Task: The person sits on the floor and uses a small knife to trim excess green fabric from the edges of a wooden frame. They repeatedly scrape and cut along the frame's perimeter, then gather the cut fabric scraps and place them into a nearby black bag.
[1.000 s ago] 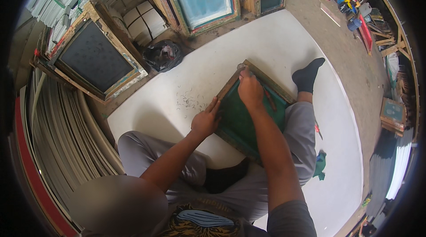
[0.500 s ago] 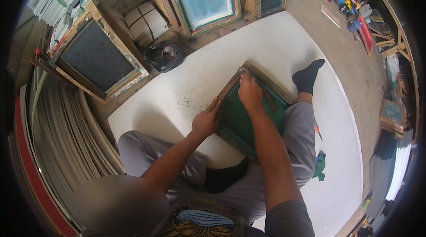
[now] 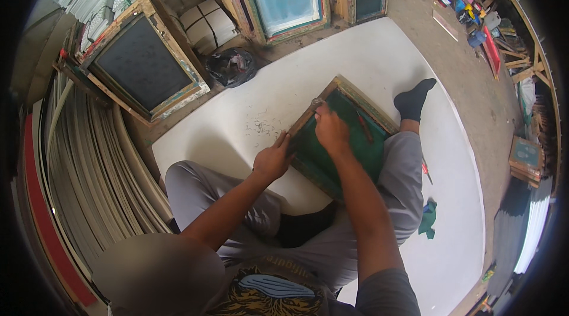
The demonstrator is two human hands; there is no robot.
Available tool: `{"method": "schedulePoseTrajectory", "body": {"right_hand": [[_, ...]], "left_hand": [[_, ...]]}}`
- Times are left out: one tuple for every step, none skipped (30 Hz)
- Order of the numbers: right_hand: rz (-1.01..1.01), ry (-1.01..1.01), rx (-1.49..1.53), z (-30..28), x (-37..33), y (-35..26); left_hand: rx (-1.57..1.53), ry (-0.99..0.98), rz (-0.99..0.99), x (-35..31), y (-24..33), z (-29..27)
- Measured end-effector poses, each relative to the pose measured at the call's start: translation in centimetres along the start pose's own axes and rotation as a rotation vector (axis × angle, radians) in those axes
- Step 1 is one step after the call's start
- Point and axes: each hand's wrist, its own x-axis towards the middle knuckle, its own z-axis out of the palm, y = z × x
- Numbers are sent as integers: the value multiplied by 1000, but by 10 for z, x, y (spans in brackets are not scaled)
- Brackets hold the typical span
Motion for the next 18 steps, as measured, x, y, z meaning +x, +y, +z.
{"method": "schedulePoseTrajectory", "body": {"right_hand": [[-22, -9, 15, -8, -5, -12], [-39, -18, 28, -14, -9, -22], [-51, 5, 49, -13, -10, -26], [-63, 27, 71, -11, -11, -29], [-75, 55, 91, -12, -10, -31], [-55, 0, 16, -9, -9, -30], [-35, -55, -58, -2, -8, -26], [-13, -110, -135, 1, -8, -23], [-39, -104, -97, 2, -5, -18], [-64, -98, -59, 1, -2, -13], [-95, -96, -19, -3, 0, -19], [-77, -67, -6, -6, -3, -24], [-59, -37, 7, -10, -7, -29], [-37, -9, 19, -16, -11, -33], [-26, -36, -5, -11, -12, -30], [-16, -63, -29, -3, -11, -24], [-5, -85, -50, -3, -10, -27], [-6, -70, -35, -5, -9, -28]], "left_hand": [[4, 0, -5, -4, -4, -1], [5, -3, -6, -7, -5, -1], [7, -6, -6, -10, -6, 0], [16, -12, -10, -13, -7, 1], [25, -14, -10, -14, -7, 1], [34, -16, -10, -15, -7, 1], [36, -13, -6, -15, -8, 1], [36, -10, 0, -16, -8, 2], [36, -7, 7, -16, -7, 2], [31, -11, 7, -17, -7, 3], [27, -15, -1, -19, -9, 3], [23, -19, -7, -21, -10, 3], [30, -3, 6, -21, -14, 5], [35, 10, 21, -23, -14, 8], [41, 23, 36, -24, -15, 12], [43, 22, 37, -26, -17, 15], [49, 25, 41, -26, -18, 13], [55, 28, 45, -27, -19, 12]]}}
